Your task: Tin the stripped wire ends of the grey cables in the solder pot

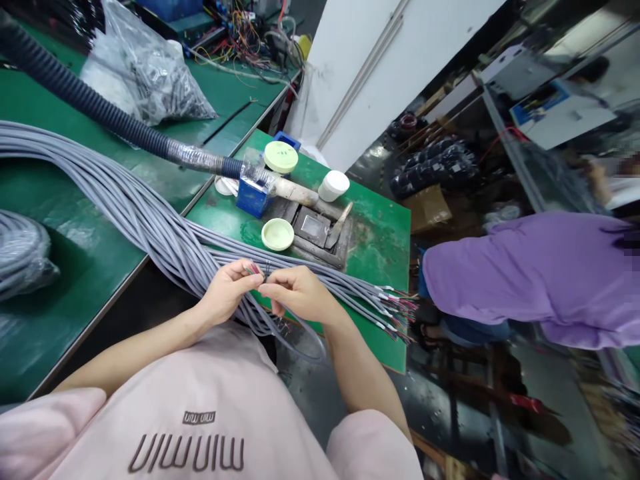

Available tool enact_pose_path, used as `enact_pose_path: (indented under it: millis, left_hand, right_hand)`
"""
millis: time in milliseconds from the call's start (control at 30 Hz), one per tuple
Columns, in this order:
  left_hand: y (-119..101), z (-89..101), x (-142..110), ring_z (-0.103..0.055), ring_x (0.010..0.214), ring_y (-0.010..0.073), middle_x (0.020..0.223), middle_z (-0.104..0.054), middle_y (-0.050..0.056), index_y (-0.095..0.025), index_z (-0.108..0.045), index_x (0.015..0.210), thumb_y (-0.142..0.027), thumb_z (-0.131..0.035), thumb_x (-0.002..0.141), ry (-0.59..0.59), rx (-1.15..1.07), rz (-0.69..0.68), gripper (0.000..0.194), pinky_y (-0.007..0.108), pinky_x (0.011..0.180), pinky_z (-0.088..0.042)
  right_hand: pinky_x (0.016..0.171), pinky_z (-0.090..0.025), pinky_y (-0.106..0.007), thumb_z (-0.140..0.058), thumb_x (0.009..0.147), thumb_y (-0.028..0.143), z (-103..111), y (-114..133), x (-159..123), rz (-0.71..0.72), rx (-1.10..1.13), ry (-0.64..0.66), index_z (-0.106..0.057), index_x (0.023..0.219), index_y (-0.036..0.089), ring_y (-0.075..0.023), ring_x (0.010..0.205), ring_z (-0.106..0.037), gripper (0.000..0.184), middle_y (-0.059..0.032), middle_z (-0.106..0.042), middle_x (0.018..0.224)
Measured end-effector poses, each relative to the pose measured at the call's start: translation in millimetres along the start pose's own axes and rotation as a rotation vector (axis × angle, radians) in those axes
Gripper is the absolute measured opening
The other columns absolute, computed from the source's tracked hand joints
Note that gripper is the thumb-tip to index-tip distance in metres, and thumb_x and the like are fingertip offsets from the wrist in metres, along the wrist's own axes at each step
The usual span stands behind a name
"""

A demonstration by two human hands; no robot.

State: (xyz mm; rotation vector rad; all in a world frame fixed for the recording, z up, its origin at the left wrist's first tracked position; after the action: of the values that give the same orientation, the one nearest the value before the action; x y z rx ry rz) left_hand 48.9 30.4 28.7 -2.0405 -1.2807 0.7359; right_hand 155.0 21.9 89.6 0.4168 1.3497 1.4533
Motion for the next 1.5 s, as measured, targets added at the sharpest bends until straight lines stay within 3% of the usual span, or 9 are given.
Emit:
enact_pose_path:
  millis: [267, 467, 733, 933, 1067, 1167, 1333, 1500]
  left_hand:
    - [-6.6, 8.7, 0.3, -0.057, 0.066, 0.0094, 0.069, -0.065, -0.002, -0.016, -0.065, 0.064, -0.031, -0.083, 0.061, -0.099, 0.032, -0.056, 0.024, 0.024, 0.069, -0.046]
    - [-5.9, 10.4, 0.1, -0.057, 0.065, 0.0097, 0.067, -0.065, -0.002, -0.016, -0.065, 0.066, -0.035, -0.084, 0.061, -0.104, 0.061, -0.072, 0.028, 0.025, 0.069, -0.047]
    - [-5.4, 12.6, 1.2, -0.060, 0.067, 0.0114, 0.071, -0.067, 0.000, -0.017, -0.066, 0.069, -0.037, -0.079, 0.068, -0.054, 0.138, -0.160, 0.024, 0.026, 0.069, -0.049]
    - [-9.9, 15.4, -0.8, -0.059, 0.068, 0.0126, 0.071, -0.066, 0.001, -0.018, -0.071, 0.075, -0.028, -0.074, 0.074, -0.084, 0.468, -0.385, 0.010, 0.026, 0.067, -0.048]
    - [-4.9, 10.9, 1.3, -0.060, 0.068, 0.0132, 0.072, -0.067, 0.002, -0.019, -0.072, 0.077, -0.028, -0.071, 0.078, -0.056, 0.587, -0.443, 0.009, 0.026, 0.066, -0.048]
    - [-6.8, 7.0, 4.7, -0.060, 0.069, 0.0137, 0.073, -0.068, 0.002, -0.018, -0.072, 0.084, -0.027, -0.067, 0.082, -0.023, 0.690, -0.497, 0.010, 0.026, 0.064, -0.049]
    - [-23.5, 4.9, 5.4, -0.061, 0.073, 0.0159, 0.078, -0.071, 0.004, -0.018, -0.070, 0.090, -0.024, -0.062, 0.086, 0.047, 0.947, -0.739, 0.011, 0.031, 0.071, -0.048]
    - [-21.6, 7.1, 6.7, -0.061, 0.073, 0.0175, 0.080, -0.073, 0.006, -0.018, -0.069, 0.090, -0.025, -0.056, 0.089, 0.090, 1.125, -0.789, 0.014, 0.032, 0.070, -0.046]
  right_hand:
    - [0.049, -0.048, -0.024, -0.072, 0.073, 0.044, -4.3, -11.2, 4.9, 0.030, 0.234, -0.171, -0.058, 0.064, 0.017, -0.0119, 0.045, -0.059, 0.031, 0.0021, -0.064, 0.053]
    - [0.050, -0.047, -0.024, -0.073, 0.071, 0.035, -1.5, -8.6, 1.8, 0.098, 0.251, -0.335, -0.060, 0.074, 0.017, -0.0121, 0.047, -0.061, 0.023, 0.0034, -0.062, 0.057]
    - [0.052, -0.045, -0.024, -0.067, 0.075, 0.030, 0.2, -6.3, 4.4, 0.125, 0.261, -0.338, -0.058, 0.070, 0.018, -0.0107, 0.048, -0.060, 0.016, 0.0037, -0.062, 0.056]
    - [0.051, -0.043, -0.023, -0.064, 0.076, 0.033, 4.6, -11.2, 10.7, 0.049, 0.243, -0.226, -0.055, 0.070, 0.018, -0.0093, 0.044, -0.056, 0.018, 0.0049, -0.059, 0.053]
    - [0.046, -0.039, -0.022, -0.064, 0.074, 0.033, 12.0, -15.4, 13.1, 0.008, 0.227, -0.219, -0.054, 0.069, 0.018, -0.0072, 0.039, -0.049, 0.019, 0.0066, -0.054, 0.049]
    - [0.040, -0.033, -0.021, -0.064, 0.071, 0.031, 27.5, -20.4, 15.0, -0.014, 0.221, -0.251, -0.054, 0.067, 0.018, -0.0063, 0.036, -0.043, 0.017, 0.0075, -0.050, 0.046]
    - [0.036, -0.028, -0.020, -0.060, 0.062, 0.021, 82.7, -38.1, 23.9, -0.056, 0.180, -0.394, -0.053, 0.060, 0.018, -0.0050, 0.033, -0.035, 0.008, 0.0076, -0.046, 0.041]
    - [0.034, -0.027, -0.021, -0.057, 0.058, 0.017, 131.9, -68.6, 41.2, -0.213, 0.075, -0.462, -0.051, 0.052, 0.018, -0.0050, 0.032, -0.032, 0.009, 0.0071, -0.042, 0.036]
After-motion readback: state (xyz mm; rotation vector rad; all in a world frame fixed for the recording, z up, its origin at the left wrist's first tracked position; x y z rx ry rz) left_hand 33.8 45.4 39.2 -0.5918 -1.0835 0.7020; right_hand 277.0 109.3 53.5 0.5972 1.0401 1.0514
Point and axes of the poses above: each hand's wrist, its own x-axis towards the middle knuckle, its own z-axis out of the back of the hand, y = z × x, the point moved 6 cm from there along x, towards the middle knuckle
